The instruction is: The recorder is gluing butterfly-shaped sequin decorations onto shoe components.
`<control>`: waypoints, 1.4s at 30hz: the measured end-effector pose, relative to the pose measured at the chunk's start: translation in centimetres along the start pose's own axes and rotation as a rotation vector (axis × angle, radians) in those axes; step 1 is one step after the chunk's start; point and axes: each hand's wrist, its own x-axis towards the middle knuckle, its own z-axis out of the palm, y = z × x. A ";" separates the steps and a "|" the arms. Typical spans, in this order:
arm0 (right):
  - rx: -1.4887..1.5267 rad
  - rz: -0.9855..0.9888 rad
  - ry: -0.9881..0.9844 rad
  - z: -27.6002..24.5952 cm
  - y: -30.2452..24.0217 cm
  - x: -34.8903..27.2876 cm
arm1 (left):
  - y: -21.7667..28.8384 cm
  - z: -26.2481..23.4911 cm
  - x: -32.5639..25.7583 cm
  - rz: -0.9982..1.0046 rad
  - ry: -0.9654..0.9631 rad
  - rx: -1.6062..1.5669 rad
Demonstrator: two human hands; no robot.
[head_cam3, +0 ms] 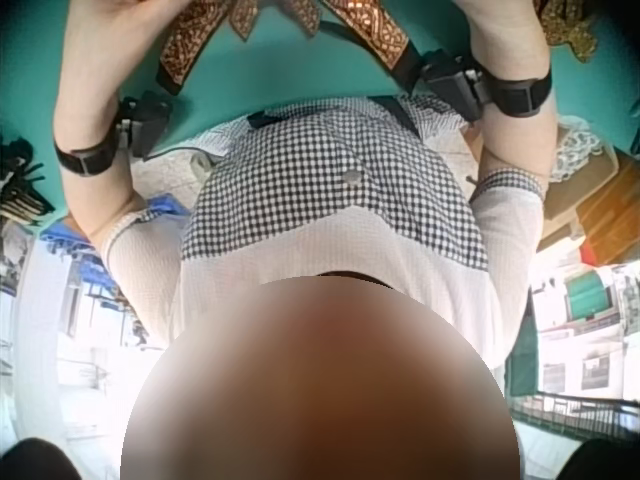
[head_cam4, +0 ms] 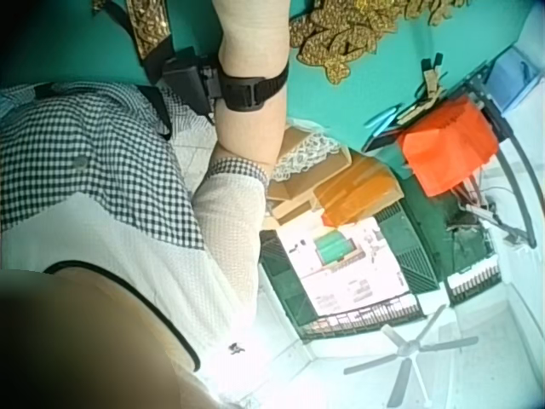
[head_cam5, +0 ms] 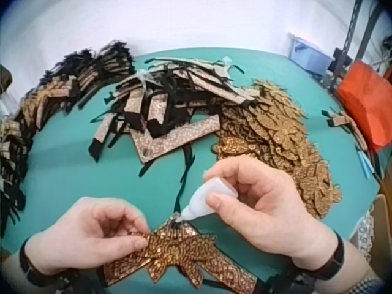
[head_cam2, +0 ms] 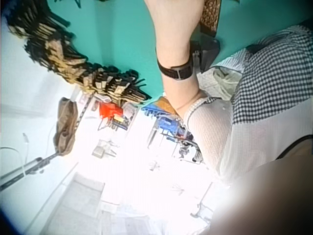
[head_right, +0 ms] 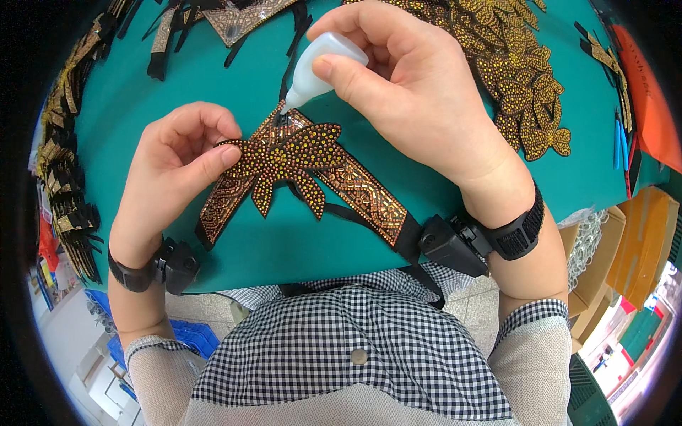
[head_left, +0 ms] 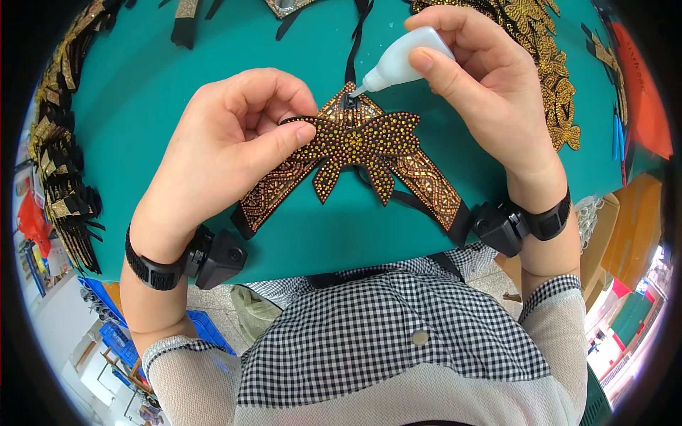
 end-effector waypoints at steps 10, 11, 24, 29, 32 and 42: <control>0.156 0.130 0.227 -0.6 -0.8 0.9 | 0.1 -0.1 1.4 0.021 -0.004 -0.037; 0.169 0.126 0.267 -1.1 -0.1 1.0 | 0.0 -0.2 1.7 0.024 -0.003 -0.035; 0.212 0.148 0.321 -1.5 0.0 1.1 | -0.7 -0.4 3.2 0.030 0.078 0.295; 0.212 0.145 0.316 -1.4 -0.2 1.1 | -0.8 -0.2 3.3 0.051 0.113 0.360; 0.253 0.148 0.278 -1.1 -0.8 1.0 | -0.7 0.0 3.3 0.048 0.128 0.362; 0.173 0.143 0.314 -1.4 -0.1 1.3 | -0.5 0.4 2.9 0.148 0.223 0.491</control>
